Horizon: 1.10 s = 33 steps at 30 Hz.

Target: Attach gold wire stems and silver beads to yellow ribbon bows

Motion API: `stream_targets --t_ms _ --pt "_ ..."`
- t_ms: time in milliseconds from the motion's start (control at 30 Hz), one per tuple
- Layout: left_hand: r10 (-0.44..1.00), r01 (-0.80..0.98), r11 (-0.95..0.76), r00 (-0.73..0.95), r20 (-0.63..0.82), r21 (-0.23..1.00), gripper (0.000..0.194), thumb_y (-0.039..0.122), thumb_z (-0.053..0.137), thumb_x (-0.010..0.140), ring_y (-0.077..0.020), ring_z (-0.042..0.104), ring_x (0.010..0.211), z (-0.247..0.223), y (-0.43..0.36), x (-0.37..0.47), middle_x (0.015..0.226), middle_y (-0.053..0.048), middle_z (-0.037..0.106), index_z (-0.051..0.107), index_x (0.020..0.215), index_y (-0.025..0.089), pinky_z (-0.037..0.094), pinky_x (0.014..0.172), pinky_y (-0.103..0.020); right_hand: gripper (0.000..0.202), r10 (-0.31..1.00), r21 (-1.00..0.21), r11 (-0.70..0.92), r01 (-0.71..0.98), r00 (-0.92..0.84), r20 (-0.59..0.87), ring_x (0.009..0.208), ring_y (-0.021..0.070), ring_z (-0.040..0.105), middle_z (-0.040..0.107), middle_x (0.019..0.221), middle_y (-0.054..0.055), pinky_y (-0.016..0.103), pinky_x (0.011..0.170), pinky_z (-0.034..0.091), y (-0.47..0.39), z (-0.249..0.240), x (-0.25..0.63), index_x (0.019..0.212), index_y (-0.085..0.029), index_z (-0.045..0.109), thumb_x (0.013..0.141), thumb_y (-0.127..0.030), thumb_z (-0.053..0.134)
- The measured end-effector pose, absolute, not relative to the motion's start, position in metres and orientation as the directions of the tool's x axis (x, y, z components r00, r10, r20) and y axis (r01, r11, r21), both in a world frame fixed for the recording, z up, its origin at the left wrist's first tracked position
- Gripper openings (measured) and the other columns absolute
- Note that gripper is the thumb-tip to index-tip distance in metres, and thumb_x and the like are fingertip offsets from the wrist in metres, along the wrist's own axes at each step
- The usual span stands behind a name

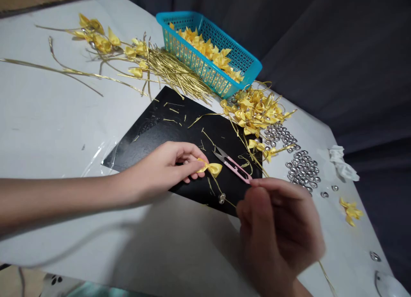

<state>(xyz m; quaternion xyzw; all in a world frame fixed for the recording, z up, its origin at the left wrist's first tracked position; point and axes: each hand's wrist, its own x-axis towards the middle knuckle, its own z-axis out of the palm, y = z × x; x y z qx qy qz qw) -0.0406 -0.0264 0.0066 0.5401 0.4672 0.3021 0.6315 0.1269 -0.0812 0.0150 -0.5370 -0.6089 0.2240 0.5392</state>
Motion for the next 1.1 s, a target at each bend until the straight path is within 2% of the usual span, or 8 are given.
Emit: stream_targets --t_ms 200,300,400,467,533,700,933,1100 --pt "0.929 0.174 0.149 0.312 -0.198 0.973 0.017 0.03 0.054 0.082 -0.0109 0.06 0.063 0.003 -0.029 -0.042 0.07 -0.002 0.066 0.061 0.08 0.014 0.047 0.055 -0.02 0.016 0.918 -0.95 0.281 0.138 0.25 0.309 0.034 0.0065 0.03 0.035 0.044 -0.007 0.018 0.029 0.026 -0.069 0.044 0.134 0.077 -0.02 0.057 0.082 -0.006 0.05" --pt "0.925 0.301 0.028 0.354 -0.139 0.953 0.017 0.029 0.053 0.082 -0.0123 0.06 0.066 0.001 -0.031 -0.043 0.073 -0.002 0.067 0.063 0.081 0.015 0.044 0.055 -0.02 0.013 0.811 -0.891 0.324 0.319 0.392 0.435 0.036 0.0066 0.033 0.043 0.049 -0.005 0.02 0.031 0.028 -0.066 0.046 0.133 0.077 -0.019 0.06 0.081 -0.008 0.054" --pt "0.92 0.286 0.063 0.354 -0.167 0.956 0.017 0.03 0.054 0.081 -0.0125 0.061 0.067 0.002 -0.031 -0.043 0.073 -0.002 0.067 0.063 0.081 0.015 0.044 0.056 -0.02 0.008 0.843 -0.734 0.329 0.595 0.164 0.512 0.039 0.0053 0.039 0.051 0.056 -0.003 0.019 0.032 0.026 -0.067 0.036 0.132 0.081 -0.018 0.063 0.081 -0.011 0.058" --pt "0.915 0.2 0.148 0.344 -0.21 0.969 0.016 0.03 0.057 0.08 -0.0117 0.061 0.067 0.004 -0.031 -0.043 0.072 -0.001 0.066 0.061 0.078 0.015 0.044 0.057 -0.02 0.012 0.851 -0.611 0.439 0.659 -0.085 0.519 0.042 0.005 0.045 0.057 0.061 -0.002 0.018 0.035 0.032 -0.068 0.027 0.13 0.084 -0.017 0.062 0.08 -0.008 0.057" --pt "0.901 0.122 0.221 0.355 -0.25 0.968 0.013 0.027 0.058 0.079 -0.0097 0.059 0.063 0.005 -0.03 -0.041 0.068 0.001 0.065 0.06 0.076 0.014 0.044 0.057 -0.019 0.013 0.826 -0.52 0.509 0.686 -0.22 0.519 0.046 0.0057 0.051 0.061 0.065 -0.002 0.017 0.041 0.04 -0.068 0.02 0.129 0.086 -0.017 0.06 0.08 -0.006 0.054" --pt "0.865 -0.004 0.337 0.397 -0.308 0.941 0.009 0.021 0.059 0.079 -0.0065 0.054 0.054 0.007 -0.027 -0.039 0.062 0.003 0.062 0.06 0.075 0.014 0.044 0.054 -0.018 0.012 0.861 -0.482 0.473 0.737 -0.272 0.43 0.054 0.0082 0.057 0.064 0.069 0.0 0.017 0.045 0.043 -0.069 0.013 0.129 0.085 -0.017 0.058 0.081 -0.008 0.051" --pt "0.859 -0.016 0.345 0.409 -0.309 0.939 0.008 0.02 0.056 0.08 -0.0066 0.054 0.053 0.006 -0.025 -0.04 0.061 0.003 0.062 0.061 0.075 0.014 0.043 0.052 -0.018 0.011 0.861 -0.442 0.474 0.762 -0.296 0.413 0.044 0.0072 0.05 0.06 0.06 -0.002 0.018 0.036 0.032 -0.069 0.01 0.132 0.084 -0.018 0.059 0.082 -0.012 0.051" --pt "0.848 -0.041 0.38 0.414 -0.331 0.924 0.008 0.018 0.057 0.081 -0.0043 0.053 0.054 0.006 -0.025 -0.041 0.062 0.004 0.062 0.061 0.076 0.013 0.042 0.053 -0.015 0.011 0.848 -0.462 0.503 0.73 -0.314 0.427 0.056 0.008 0.059 0.065 0.069 0.0 0.017 0.043 0.041 -0.066 0.011 0.13 0.085 -0.016 0.058 0.081 -0.008 0.05"
